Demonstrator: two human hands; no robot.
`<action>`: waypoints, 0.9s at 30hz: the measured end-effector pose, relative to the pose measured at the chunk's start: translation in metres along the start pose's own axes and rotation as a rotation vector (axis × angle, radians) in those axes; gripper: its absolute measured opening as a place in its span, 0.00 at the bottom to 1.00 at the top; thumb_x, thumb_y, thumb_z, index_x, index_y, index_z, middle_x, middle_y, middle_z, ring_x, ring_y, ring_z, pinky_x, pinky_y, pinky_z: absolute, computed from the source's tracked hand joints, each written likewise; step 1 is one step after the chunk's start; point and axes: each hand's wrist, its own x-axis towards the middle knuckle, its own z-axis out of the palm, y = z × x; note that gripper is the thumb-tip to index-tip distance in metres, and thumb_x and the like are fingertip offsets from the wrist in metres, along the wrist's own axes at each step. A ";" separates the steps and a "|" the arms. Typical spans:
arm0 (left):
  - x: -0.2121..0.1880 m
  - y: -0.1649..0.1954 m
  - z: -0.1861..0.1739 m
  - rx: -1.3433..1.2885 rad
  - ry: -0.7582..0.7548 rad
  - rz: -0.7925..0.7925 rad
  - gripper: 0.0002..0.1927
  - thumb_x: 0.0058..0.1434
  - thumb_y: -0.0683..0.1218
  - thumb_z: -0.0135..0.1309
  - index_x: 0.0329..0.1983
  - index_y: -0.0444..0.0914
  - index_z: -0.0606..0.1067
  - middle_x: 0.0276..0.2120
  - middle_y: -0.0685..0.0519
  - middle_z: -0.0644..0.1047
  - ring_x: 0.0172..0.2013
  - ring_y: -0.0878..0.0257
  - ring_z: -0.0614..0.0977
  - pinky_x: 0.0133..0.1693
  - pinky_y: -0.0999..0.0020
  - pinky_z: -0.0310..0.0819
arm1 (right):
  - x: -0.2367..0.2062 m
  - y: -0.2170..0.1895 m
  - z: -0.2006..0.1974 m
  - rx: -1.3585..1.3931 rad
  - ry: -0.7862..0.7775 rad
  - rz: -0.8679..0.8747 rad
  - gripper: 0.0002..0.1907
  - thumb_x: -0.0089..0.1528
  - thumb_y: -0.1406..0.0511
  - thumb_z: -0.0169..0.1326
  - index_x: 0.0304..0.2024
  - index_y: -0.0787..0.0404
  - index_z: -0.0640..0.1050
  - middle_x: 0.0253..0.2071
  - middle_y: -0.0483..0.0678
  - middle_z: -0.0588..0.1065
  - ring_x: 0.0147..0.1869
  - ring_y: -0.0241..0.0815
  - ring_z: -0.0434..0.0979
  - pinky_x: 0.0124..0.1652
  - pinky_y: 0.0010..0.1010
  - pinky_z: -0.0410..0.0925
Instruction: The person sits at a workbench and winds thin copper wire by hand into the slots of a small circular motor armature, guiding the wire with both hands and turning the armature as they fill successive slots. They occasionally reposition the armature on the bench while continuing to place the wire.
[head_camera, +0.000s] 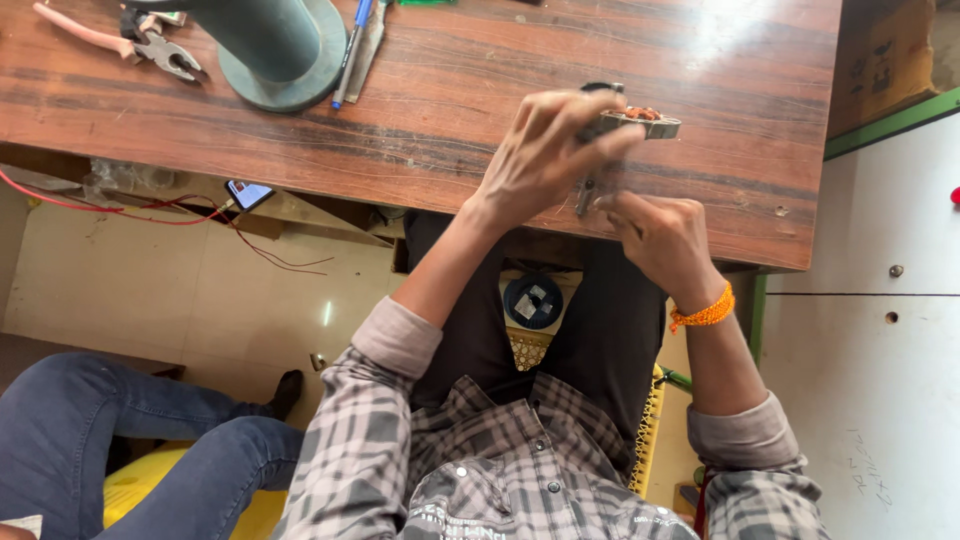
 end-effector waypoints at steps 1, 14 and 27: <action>-0.005 0.002 -0.002 0.054 0.012 0.072 0.21 0.63 0.52 0.62 0.60 0.54 0.75 0.62 0.57 0.69 0.61 0.57 0.69 0.63 0.59 0.65 | -0.002 0.000 0.001 0.016 0.004 -0.007 0.07 0.61 0.72 0.61 0.41 0.57 0.81 0.33 0.50 0.80 0.32 0.46 0.81 0.33 0.34 0.70; -0.020 -0.004 -0.012 0.071 -0.296 0.145 0.25 0.62 0.47 0.62 0.63 0.51 0.74 0.59 0.65 0.77 0.47 0.64 0.78 0.48 0.67 0.77 | -0.017 -0.016 -0.027 0.156 -0.022 0.144 0.06 0.64 0.73 0.60 0.44 0.62 0.81 0.34 0.52 0.80 0.36 0.43 0.84 0.35 0.29 0.72; -0.025 0.027 0.014 -0.484 -0.015 -0.476 0.22 0.62 0.49 0.66 0.55 0.46 0.69 0.39 0.60 0.84 0.37 0.67 0.87 0.32 0.74 0.80 | 0.045 -0.012 -0.040 0.054 0.123 0.045 0.04 0.71 0.71 0.66 0.43 0.66 0.82 0.27 0.49 0.77 0.27 0.32 0.72 0.29 0.26 0.61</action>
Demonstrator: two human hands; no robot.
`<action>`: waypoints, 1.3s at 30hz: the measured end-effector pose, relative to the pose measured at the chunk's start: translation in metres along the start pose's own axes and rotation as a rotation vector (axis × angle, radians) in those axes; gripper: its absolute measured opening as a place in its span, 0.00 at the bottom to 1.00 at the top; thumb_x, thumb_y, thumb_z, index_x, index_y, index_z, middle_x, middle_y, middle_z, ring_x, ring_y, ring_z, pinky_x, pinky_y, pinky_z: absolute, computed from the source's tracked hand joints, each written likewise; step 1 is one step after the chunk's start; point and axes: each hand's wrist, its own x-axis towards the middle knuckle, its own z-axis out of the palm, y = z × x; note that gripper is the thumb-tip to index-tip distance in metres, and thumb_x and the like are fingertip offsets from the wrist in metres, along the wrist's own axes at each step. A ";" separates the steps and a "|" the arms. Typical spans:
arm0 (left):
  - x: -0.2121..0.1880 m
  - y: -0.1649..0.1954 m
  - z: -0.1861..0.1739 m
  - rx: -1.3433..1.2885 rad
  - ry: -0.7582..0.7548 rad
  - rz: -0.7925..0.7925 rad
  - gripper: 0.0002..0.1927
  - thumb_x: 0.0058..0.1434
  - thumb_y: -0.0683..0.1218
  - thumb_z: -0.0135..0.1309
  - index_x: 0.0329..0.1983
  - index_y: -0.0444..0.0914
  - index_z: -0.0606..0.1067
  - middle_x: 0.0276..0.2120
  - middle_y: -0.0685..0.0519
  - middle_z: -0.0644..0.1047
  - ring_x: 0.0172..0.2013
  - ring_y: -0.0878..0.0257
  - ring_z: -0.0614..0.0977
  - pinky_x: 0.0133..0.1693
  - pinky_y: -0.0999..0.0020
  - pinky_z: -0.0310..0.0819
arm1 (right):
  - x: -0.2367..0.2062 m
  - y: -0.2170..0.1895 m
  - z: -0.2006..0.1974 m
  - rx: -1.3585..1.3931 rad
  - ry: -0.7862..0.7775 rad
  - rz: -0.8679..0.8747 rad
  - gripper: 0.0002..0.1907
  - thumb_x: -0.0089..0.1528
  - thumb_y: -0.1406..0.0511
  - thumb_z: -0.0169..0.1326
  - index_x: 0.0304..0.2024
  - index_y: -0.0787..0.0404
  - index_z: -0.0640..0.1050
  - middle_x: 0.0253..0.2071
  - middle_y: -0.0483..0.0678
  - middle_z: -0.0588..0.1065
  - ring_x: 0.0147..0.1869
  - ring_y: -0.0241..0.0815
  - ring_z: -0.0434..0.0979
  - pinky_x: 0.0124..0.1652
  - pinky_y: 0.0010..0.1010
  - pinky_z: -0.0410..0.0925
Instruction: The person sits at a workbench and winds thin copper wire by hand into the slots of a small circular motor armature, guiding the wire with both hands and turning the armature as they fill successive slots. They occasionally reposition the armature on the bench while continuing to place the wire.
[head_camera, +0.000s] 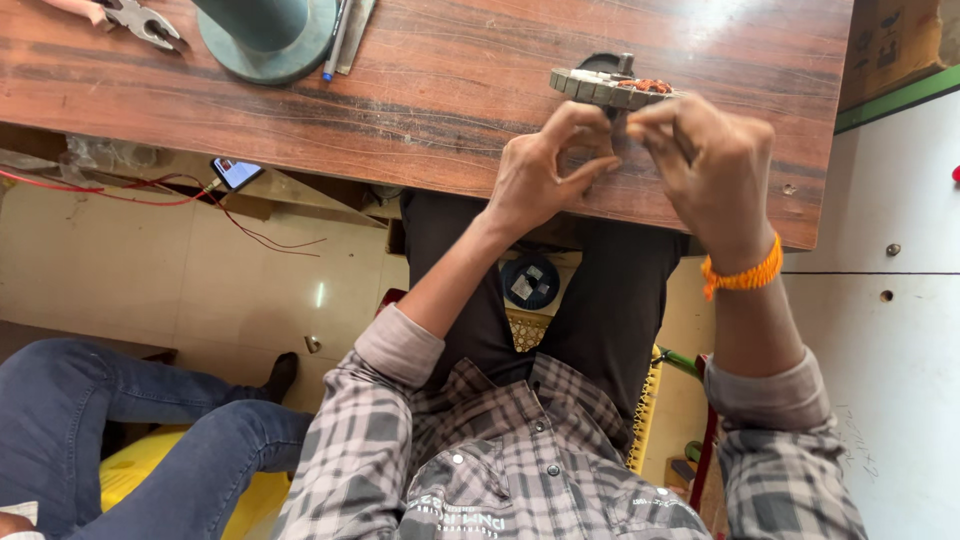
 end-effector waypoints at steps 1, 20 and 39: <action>0.000 0.001 0.002 -0.066 0.055 -0.064 0.22 0.61 0.47 0.67 0.53 0.44 0.68 0.40 0.57 0.85 0.40 0.65 0.88 0.31 0.75 0.79 | 0.008 0.001 0.001 0.001 0.002 -0.013 0.05 0.71 0.71 0.66 0.43 0.66 0.82 0.26 0.48 0.76 0.27 0.31 0.70 0.29 0.27 0.60; 0.013 0.030 0.031 -0.446 0.451 -0.425 0.17 0.66 0.43 0.60 0.44 0.41 0.60 0.35 0.52 0.83 0.34 0.71 0.85 0.33 0.76 0.81 | 0.071 0.019 -0.002 -0.045 -0.073 0.028 0.03 0.69 0.73 0.65 0.40 0.68 0.82 0.20 0.48 0.65 0.23 0.36 0.61 0.27 0.34 0.54; 0.049 0.006 -0.029 0.415 0.006 0.346 0.22 0.66 0.49 0.66 0.60 0.47 0.73 0.55 0.64 0.78 0.50 0.67 0.79 0.55 0.67 0.67 | 0.038 0.044 -0.030 -0.093 0.076 0.125 0.06 0.73 0.72 0.66 0.43 0.71 0.83 0.24 0.49 0.69 0.26 0.36 0.64 0.29 0.28 0.57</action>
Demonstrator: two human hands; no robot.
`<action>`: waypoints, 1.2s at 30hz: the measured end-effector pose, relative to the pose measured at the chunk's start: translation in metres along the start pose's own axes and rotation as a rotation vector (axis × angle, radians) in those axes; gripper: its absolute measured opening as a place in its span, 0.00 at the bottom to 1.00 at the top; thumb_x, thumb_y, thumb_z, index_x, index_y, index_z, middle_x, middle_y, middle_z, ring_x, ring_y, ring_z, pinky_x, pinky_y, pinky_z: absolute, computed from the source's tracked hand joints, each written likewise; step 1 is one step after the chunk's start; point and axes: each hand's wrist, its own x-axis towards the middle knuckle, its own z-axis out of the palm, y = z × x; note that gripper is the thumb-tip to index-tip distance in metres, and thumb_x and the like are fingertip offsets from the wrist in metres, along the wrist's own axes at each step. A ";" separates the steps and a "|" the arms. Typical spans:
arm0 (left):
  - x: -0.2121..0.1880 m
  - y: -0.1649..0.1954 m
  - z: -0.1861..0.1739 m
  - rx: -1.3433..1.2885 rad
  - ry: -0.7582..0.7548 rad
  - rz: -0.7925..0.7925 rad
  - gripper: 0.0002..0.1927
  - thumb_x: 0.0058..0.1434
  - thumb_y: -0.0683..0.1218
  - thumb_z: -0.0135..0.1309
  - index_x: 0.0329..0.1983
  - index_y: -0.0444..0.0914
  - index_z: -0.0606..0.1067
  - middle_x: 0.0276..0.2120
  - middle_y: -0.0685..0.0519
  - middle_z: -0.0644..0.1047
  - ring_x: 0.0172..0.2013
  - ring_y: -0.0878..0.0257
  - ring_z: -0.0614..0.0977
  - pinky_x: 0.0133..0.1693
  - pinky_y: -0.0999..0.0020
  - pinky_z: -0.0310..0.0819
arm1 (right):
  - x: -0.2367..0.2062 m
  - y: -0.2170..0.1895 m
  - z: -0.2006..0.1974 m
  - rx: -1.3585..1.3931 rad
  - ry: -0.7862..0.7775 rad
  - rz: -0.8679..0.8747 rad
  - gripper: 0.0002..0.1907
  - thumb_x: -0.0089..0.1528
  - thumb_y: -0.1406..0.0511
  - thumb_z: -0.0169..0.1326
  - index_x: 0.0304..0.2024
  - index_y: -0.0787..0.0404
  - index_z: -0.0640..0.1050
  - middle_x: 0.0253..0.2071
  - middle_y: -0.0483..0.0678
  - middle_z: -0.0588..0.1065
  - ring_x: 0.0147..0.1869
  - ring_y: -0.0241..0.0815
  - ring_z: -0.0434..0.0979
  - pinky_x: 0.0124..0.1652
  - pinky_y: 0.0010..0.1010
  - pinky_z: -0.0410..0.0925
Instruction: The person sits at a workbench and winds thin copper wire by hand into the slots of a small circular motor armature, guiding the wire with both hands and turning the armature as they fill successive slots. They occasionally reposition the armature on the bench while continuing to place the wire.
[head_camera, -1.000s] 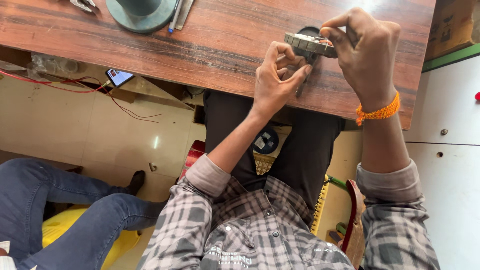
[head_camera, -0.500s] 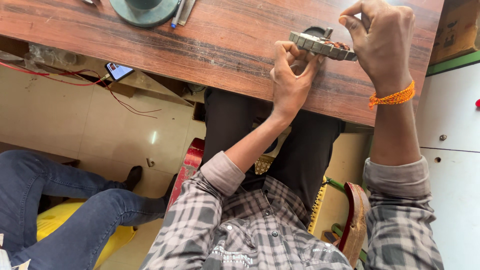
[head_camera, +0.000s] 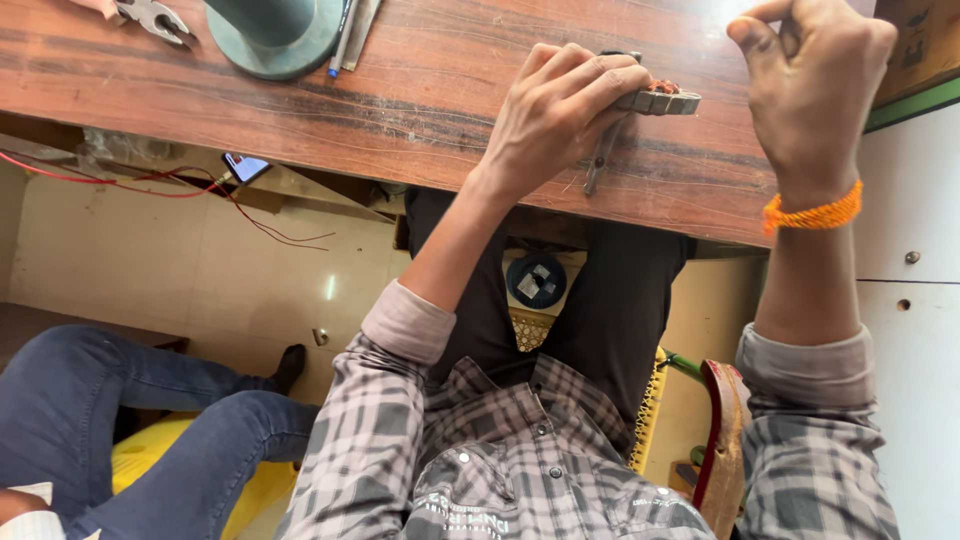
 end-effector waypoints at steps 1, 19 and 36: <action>0.002 -0.001 -0.003 -0.011 -0.025 0.015 0.22 0.65 0.49 0.66 0.60 0.47 0.74 0.54 0.63 0.79 0.49 0.66 0.78 0.54 0.67 0.68 | -0.002 -0.007 -0.007 0.047 -0.020 0.033 0.06 0.74 0.72 0.65 0.43 0.71 0.82 0.25 0.48 0.70 0.27 0.34 0.65 0.29 0.27 0.57; 0.007 -0.001 -0.003 -0.061 -0.009 -0.053 0.23 0.60 0.51 0.67 0.58 0.51 0.75 0.46 0.65 0.82 0.44 0.66 0.79 0.51 0.68 0.76 | -0.063 -0.064 0.009 0.060 -0.277 0.001 0.02 0.66 0.70 0.63 0.41 0.61 0.81 0.33 0.48 0.81 0.32 0.35 0.81 0.31 0.28 0.70; -0.030 -0.002 -0.010 0.060 -0.144 0.303 0.18 0.61 0.49 0.64 0.54 0.47 0.78 0.59 0.63 0.74 0.48 0.66 0.77 0.51 0.67 0.72 | -0.093 -0.055 0.004 0.190 -0.277 0.070 0.05 0.65 0.70 0.62 0.44 0.60 0.84 0.36 0.51 0.82 0.35 0.35 0.83 0.34 0.25 0.71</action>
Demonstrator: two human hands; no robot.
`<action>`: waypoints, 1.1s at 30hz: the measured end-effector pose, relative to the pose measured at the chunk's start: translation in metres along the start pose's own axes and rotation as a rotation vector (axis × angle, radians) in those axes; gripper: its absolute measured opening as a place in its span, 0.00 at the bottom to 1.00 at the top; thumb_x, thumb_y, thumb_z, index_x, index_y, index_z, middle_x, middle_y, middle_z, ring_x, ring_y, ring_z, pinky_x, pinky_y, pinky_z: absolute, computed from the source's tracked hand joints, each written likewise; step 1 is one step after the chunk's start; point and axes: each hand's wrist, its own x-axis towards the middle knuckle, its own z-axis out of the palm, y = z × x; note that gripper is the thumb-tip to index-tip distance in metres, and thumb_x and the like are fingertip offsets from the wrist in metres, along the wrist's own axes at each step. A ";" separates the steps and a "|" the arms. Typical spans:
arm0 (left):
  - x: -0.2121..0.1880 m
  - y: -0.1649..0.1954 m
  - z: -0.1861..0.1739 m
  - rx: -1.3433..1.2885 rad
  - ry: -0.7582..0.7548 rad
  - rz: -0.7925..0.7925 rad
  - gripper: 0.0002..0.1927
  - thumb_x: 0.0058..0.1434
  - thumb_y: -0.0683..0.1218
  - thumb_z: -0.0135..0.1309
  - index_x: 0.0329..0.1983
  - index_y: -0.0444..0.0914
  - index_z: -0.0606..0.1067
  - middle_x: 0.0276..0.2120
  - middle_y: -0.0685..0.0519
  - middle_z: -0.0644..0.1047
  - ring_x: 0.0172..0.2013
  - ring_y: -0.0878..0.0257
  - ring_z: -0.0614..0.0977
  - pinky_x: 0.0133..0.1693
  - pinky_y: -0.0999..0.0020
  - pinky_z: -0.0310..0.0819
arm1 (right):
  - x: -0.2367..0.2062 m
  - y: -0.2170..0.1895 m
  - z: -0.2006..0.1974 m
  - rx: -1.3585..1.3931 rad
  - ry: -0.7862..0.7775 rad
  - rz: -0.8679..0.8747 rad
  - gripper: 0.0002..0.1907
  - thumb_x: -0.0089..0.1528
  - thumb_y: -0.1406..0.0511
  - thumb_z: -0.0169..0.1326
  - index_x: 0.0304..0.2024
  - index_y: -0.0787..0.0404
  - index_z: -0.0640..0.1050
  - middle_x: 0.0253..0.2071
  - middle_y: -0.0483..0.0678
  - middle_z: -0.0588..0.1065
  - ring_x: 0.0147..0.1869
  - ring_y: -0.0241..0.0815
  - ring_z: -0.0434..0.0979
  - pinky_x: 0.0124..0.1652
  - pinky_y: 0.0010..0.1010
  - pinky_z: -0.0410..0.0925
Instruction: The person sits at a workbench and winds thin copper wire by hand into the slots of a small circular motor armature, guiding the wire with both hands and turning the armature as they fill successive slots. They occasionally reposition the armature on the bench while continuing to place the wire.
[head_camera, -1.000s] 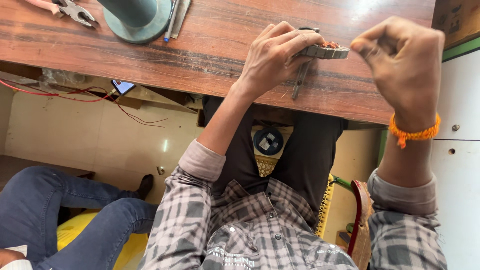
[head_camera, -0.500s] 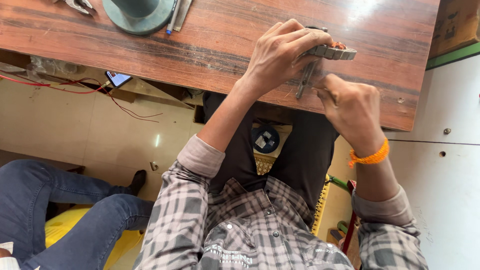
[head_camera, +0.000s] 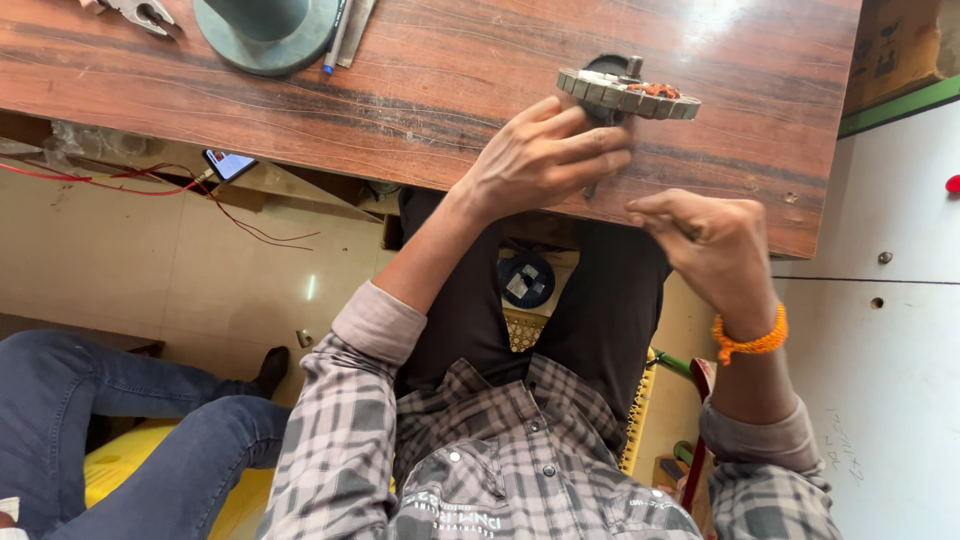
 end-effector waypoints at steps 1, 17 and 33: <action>0.001 0.000 0.001 -0.017 0.013 -0.007 0.16 0.62 0.48 0.64 0.54 0.46 0.78 0.57 0.62 0.75 0.48 0.67 0.79 0.49 0.67 0.74 | 0.001 -0.001 -0.005 0.017 0.007 -0.013 0.06 0.65 0.69 0.62 0.45 0.59 0.84 0.38 0.50 0.83 0.37 0.33 0.83 0.35 0.23 0.72; 0.008 0.029 0.016 -0.429 0.337 -0.656 0.07 0.64 0.47 0.64 0.39 0.40 0.78 0.36 0.57 0.81 0.23 0.72 0.76 0.26 0.75 0.70 | 0.086 0.006 -0.004 -0.215 0.164 -0.295 0.05 0.71 0.70 0.64 0.40 0.66 0.82 0.27 0.48 0.77 0.30 0.33 0.76 0.31 0.26 0.63; 0.034 0.046 0.052 -0.601 0.520 -1.118 0.10 0.62 0.50 0.63 0.36 0.39 0.79 0.30 0.58 0.83 0.30 0.67 0.84 0.32 0.70 0.78 | 0.111 0.033 -0.021 -0.216 0.160 -0.050 0.03 0.65 0.74 0.65 0.37 0.70 0.82 0.21 0.45 0.64 0.24 0.33 0.59 0.26 0.32 0.53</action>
